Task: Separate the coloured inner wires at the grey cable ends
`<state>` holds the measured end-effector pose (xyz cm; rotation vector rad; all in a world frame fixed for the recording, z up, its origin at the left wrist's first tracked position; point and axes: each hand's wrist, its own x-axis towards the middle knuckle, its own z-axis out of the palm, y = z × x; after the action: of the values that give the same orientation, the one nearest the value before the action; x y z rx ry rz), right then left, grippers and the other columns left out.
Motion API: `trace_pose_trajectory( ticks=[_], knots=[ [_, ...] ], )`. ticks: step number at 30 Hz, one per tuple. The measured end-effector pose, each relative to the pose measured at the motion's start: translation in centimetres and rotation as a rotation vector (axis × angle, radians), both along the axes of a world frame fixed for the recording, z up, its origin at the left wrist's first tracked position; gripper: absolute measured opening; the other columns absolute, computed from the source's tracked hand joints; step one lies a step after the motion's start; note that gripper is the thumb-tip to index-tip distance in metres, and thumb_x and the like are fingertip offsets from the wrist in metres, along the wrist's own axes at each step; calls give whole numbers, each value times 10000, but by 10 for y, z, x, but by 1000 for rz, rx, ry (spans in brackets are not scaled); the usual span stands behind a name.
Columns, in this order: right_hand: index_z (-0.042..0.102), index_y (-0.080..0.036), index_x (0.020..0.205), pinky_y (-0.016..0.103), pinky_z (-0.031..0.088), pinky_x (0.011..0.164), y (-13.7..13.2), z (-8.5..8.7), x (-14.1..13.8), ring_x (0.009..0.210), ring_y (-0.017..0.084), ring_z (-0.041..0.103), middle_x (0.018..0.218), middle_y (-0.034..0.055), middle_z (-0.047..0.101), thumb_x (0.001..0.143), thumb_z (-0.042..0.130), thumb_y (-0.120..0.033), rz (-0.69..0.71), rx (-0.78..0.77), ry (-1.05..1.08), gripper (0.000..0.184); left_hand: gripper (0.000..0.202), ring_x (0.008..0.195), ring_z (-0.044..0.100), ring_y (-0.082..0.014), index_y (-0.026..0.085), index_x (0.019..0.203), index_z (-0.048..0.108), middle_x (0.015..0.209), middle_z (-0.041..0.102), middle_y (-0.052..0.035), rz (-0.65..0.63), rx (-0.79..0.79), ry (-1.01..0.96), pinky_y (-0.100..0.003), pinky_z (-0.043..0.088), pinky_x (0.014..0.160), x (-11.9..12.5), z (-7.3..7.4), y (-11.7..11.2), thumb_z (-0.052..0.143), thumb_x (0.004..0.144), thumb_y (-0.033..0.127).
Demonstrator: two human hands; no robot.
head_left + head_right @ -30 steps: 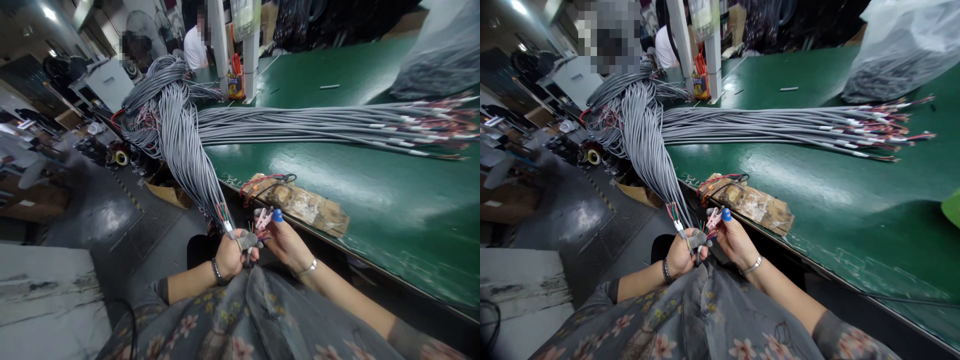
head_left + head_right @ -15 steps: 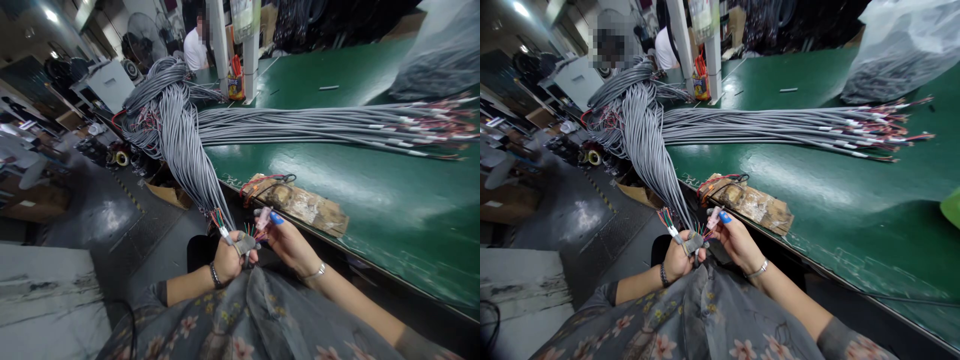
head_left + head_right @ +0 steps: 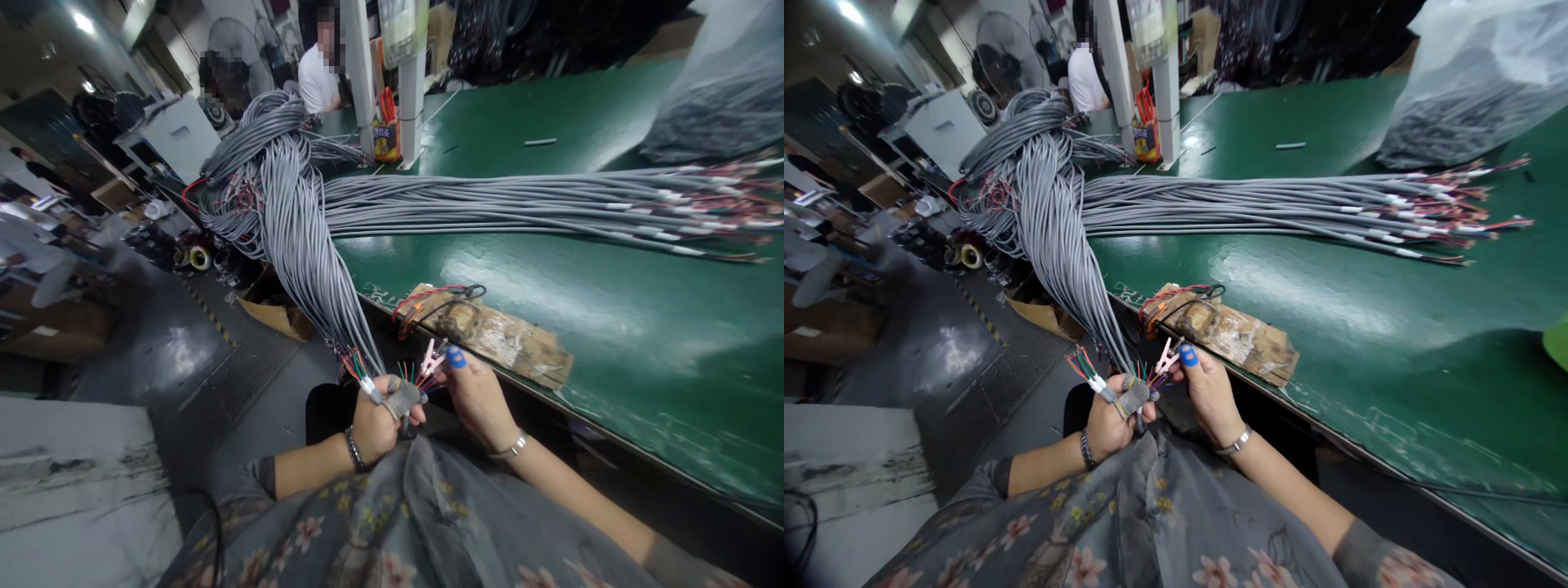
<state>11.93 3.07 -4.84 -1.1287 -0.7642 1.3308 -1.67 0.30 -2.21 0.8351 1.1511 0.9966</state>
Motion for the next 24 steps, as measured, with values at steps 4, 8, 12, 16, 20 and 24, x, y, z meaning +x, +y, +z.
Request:
trace_pose_trajectory(
  ticks=[4,8,12,16,20,24],
  knots=[
    [682,-226,647,296,415,547,4,-1,-4,541,159,513,587,12,627,618,613,-749,75,-31,110,528,387,399,498,-97,149,582,598,479,618,-33,13,2,2,-213,353,415,1,-6,2,732,605,511],
    [702,-225,745,294,439,556,8,1,-9,550,157,547,645,10,672,540,722,-694,150,-130,366,512,362,388,488,-98,151,599,606,462,611,-30,11,-22,4,-207,334,400,4,-7,4,728,602,492],
    [692,-213,695,286,440,556,9,2,-11,532,145,538,630,6,676,569,763,-614,133,-150,455,426,374,392,487,-96,152,566,592,458,604,-34,-20,-30,50,-206,324,400,3,-6,3,712,617,502],
    [702,-214,683,266,437,525,8,5,-11,514,134,528,604,-3,668,536,782,-610,127,-140,490,430,377,389,482,-94,148,557,595,455,602,-35,-31,-40,47,-206,326,400,1,-6,2,722,601,500],
    [704,-220,680,256,462,526,5,7,-8,527,128,553,644,4,686,557,741,-654,196,-143,548,453,382,392,490,-101,151,570,602,449,598,-29,-24,-47,5,-207,333,403,-1,-4,1,736,583,508],
    [727,-225,751,250,496,547,4,10,-3,568,127,585,732,15,717,567,762,-617,264,-180,604,434,431,367,449,-82,149,499,577,415,561,-26,-36,-19,3,-206,302,387,-4,2,-2,729,586,543]
  ],
)
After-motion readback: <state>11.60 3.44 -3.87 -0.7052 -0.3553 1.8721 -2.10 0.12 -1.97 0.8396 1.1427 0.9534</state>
